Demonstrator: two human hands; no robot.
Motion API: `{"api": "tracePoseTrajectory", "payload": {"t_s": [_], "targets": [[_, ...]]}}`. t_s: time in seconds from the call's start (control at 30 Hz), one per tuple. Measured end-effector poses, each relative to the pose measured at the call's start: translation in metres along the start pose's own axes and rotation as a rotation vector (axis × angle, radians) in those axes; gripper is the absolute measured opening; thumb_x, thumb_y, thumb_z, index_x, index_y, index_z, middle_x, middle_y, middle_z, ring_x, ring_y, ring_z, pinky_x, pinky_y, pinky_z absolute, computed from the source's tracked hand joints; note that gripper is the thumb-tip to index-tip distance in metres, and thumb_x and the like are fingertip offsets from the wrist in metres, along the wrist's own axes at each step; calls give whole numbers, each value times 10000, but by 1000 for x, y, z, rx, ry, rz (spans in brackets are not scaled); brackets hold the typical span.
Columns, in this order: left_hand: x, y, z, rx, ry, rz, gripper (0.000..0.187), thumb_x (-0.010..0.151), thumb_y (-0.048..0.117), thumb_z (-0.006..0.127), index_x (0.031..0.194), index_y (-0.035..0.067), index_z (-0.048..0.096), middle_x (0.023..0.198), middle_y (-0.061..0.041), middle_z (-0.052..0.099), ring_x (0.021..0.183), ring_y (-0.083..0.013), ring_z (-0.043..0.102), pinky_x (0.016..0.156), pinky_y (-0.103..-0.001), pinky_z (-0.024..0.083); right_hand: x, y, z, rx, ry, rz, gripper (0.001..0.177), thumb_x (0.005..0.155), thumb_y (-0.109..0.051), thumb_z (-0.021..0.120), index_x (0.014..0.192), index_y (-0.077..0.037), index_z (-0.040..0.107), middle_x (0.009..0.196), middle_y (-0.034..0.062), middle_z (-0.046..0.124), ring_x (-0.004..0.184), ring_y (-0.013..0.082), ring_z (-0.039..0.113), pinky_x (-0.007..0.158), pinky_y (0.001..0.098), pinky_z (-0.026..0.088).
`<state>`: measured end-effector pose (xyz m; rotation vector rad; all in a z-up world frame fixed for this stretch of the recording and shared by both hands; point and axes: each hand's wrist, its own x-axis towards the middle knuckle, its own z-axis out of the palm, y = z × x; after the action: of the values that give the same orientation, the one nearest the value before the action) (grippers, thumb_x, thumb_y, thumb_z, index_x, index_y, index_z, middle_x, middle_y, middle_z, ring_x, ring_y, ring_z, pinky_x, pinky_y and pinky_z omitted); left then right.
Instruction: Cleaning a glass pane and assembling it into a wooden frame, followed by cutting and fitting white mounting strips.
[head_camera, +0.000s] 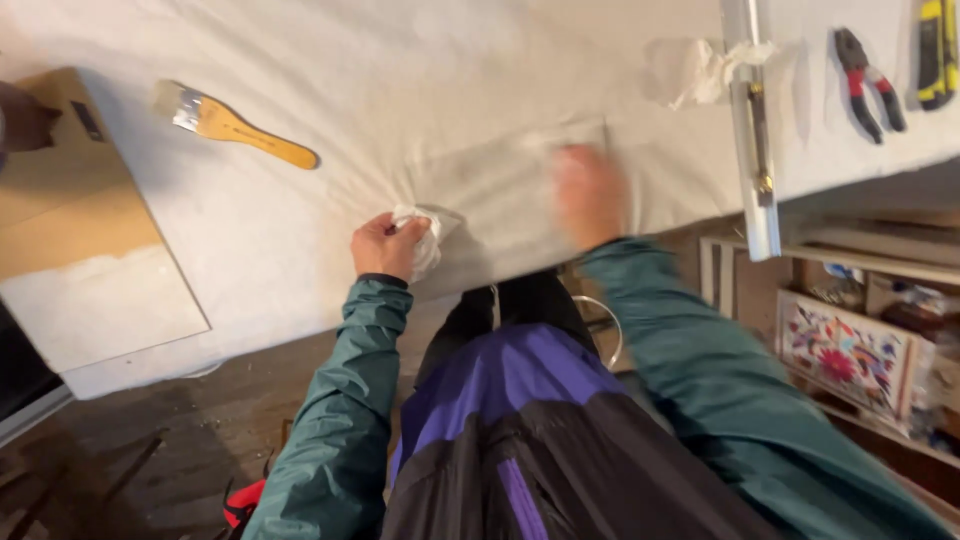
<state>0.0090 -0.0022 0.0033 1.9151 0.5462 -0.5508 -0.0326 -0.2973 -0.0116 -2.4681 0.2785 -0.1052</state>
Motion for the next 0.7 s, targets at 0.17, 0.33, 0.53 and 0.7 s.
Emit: {"api": "tracePoseTrajectory", "payload": {"t_s": [0.17,0.33,0.53,0.7], "targets": [[8,-9,3,-70,-32,11,308,764,211,850,941,-33,786,760,-68,750,663,-107,654,610,-294,530,-14,21,17,32,-218,-410,222,941,-30,560,1113,-36,701,1060,160,708,994,327,667,883,458,538],[-1,-6,3,-98,-10,-2,281,779,192,846,933,-35,786,750,-67,742,656,-100,626,604,-296,512,-7,10,9,41,-270,-484,216,929,-36,581,1112,-43,695,1069,159,713,1002,339,670,882,459,541],[2,-2,4,-8,8,6,294,770,200,849,924,-42,782,728,-84,726,648,-120,622,604,-316,506,36,-1,-11,11,-152,-347,221,925,-62,627,1135,-39,690,1057,180,708,972,385,657,830,472,529],[-4,-8,4,-43,43,9,297,768,197,839,952,-30,789,753,-75,751,671,-115,649,636,-295,529,41,27,-33,-54,-55,-149,203,966,-105,673,1146,-12,665,1054,198,692,976,435,639,839,509,515]]}}
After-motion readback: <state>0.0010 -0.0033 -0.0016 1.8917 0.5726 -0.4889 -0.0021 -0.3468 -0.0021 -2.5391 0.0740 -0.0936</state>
